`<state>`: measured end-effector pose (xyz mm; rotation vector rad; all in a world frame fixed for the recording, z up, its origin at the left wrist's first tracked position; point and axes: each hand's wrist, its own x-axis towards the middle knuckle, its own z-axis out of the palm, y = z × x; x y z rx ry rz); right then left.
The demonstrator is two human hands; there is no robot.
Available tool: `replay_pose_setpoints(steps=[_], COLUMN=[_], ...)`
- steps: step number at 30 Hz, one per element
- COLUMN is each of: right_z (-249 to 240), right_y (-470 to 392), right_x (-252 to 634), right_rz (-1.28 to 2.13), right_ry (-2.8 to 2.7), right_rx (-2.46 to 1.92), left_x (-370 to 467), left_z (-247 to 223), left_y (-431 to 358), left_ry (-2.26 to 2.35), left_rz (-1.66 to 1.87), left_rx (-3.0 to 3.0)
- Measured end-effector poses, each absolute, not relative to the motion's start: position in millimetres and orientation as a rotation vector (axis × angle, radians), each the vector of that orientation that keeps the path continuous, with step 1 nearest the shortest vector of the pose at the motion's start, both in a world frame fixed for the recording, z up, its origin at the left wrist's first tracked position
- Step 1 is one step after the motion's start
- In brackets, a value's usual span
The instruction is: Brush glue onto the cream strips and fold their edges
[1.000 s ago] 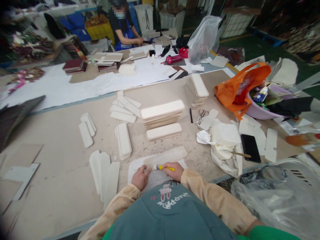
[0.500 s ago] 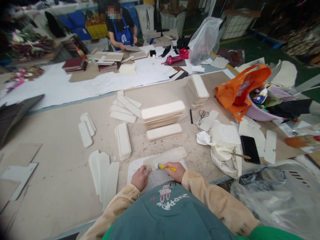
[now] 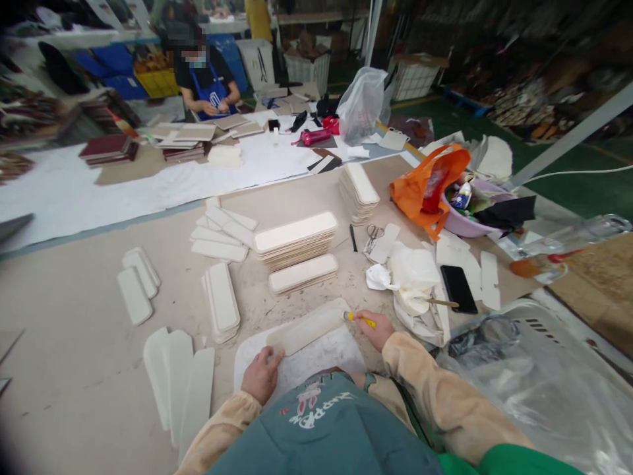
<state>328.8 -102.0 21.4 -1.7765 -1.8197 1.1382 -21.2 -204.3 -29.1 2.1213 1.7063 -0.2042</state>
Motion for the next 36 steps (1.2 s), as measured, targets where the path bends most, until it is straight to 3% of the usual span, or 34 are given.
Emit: replay_pose_setpoints(steps=[9, 18, 25, 36], right_z=[23, 20, 25, 25], right_y=[-106, -124, -109, -120], right_x=[312, 272, 291, 286], right_rz=[0.738, 0.62, 0.457, 0.468], right_ry=[-2.279, -2.739, -2.75, -2.79], right_rx=[-1.716, -1.438, -1.623, -1.526], left_x=[-21, -23, -27, -26], left_z=[-31, -37, -44, -45], left_y=[-205, -206, -208, -209], left_ry=[1.715, 1.715, 1.711, 1.722], left_rz=[-0.203, -0.179, -0.127, -0.142], left_rx=[2.154, 2.212, 2.246, 2.219])
